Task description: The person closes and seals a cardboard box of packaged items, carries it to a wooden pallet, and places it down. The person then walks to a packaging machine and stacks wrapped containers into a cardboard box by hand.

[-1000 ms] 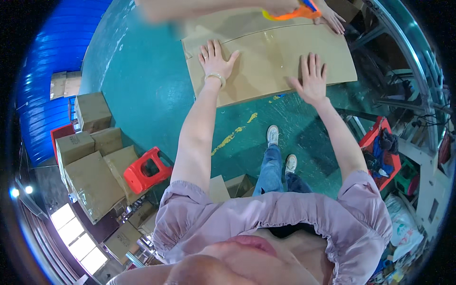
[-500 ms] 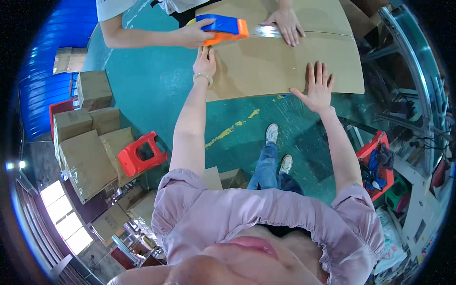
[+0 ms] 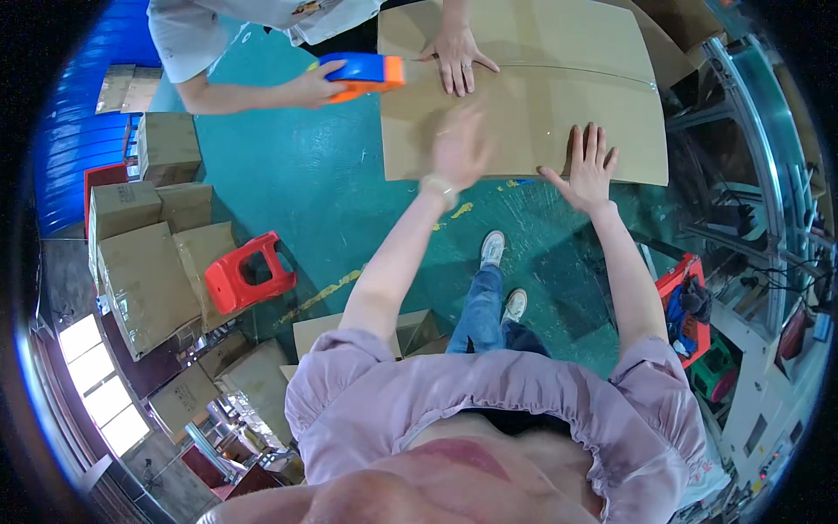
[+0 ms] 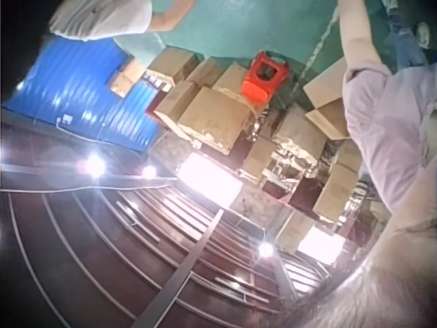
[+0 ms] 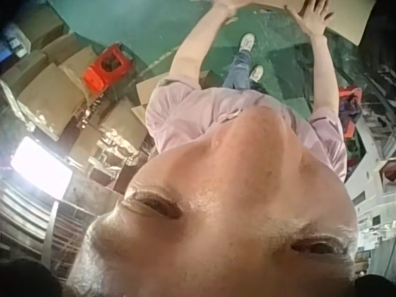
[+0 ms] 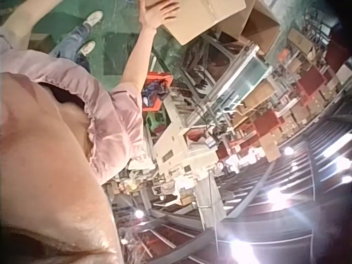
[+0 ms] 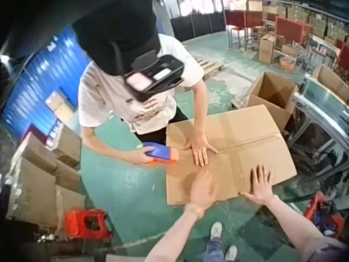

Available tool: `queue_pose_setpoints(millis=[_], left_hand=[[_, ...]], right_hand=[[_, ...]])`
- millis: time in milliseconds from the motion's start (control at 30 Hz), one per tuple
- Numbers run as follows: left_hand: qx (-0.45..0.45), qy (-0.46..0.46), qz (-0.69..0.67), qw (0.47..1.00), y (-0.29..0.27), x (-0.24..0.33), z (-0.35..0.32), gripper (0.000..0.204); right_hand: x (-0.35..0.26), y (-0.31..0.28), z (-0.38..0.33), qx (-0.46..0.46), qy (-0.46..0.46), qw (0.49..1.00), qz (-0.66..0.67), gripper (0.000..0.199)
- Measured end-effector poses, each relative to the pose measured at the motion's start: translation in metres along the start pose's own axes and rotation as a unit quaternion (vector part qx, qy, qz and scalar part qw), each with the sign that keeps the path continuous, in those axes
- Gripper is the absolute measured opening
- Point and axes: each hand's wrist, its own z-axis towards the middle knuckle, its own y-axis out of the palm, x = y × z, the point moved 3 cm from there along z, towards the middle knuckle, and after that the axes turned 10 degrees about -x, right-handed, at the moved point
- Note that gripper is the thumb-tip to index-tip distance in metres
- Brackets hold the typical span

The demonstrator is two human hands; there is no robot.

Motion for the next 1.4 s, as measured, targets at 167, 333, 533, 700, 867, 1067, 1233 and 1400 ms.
queue_pose_setpoints(millis=[167,333,533,700,867,1067,1233,1400], left_hand=[[-0.078,0.032,0.2,0.976,0.057,0.012,0.116,0.081],[-0.109,-0.016,0.244,0.964,0.077,0.01,0.129,0.088],[-0.148,-0.059,0.276,0.948,0.07,0.024,0.131,0.091],[-0.176,-0.061,0.295,0.937,0.077,0.029,0.135,0.092],[-0.184,-0.073,0.32,0.926,0.067,0.025,0.135,0.093],[-0.197,-0.095,0.336,0.916,0.065,0.023,0.135,0.095],[-0.221,-0.059,0.278,0.933,0.098,0.055,0.145,0.095],[-0.193,-0.104,0.291,0.931,0.066,0.023,0.128,0.095]], right_hand=[[-0.01,0.001,0.006,-0.022,0.0,1.0,-0.006,0.097],[0.008,-0.006,0.008,0.0,-0.034,0.996,0.08,0.075],[0.074,-0.019,0.102,0.042,-0.027,0.997,0.063,0.059],[0.157,-0.01,0.126,0.082,0.065,0.992,0.065,0.061],[0.185,-0.012,0.155,-0.016,0.261,0.908,0.327,0.059],[0.2,0.023,0.176,-0.188,0.258,0.511,0.798,0.078],[0.313,0.049,0.134,-0.031,0.472,0.778,0.414,0.059],[0.158,-0.03,0.048,0.311,0.204,0.819,0.437,0.026]])
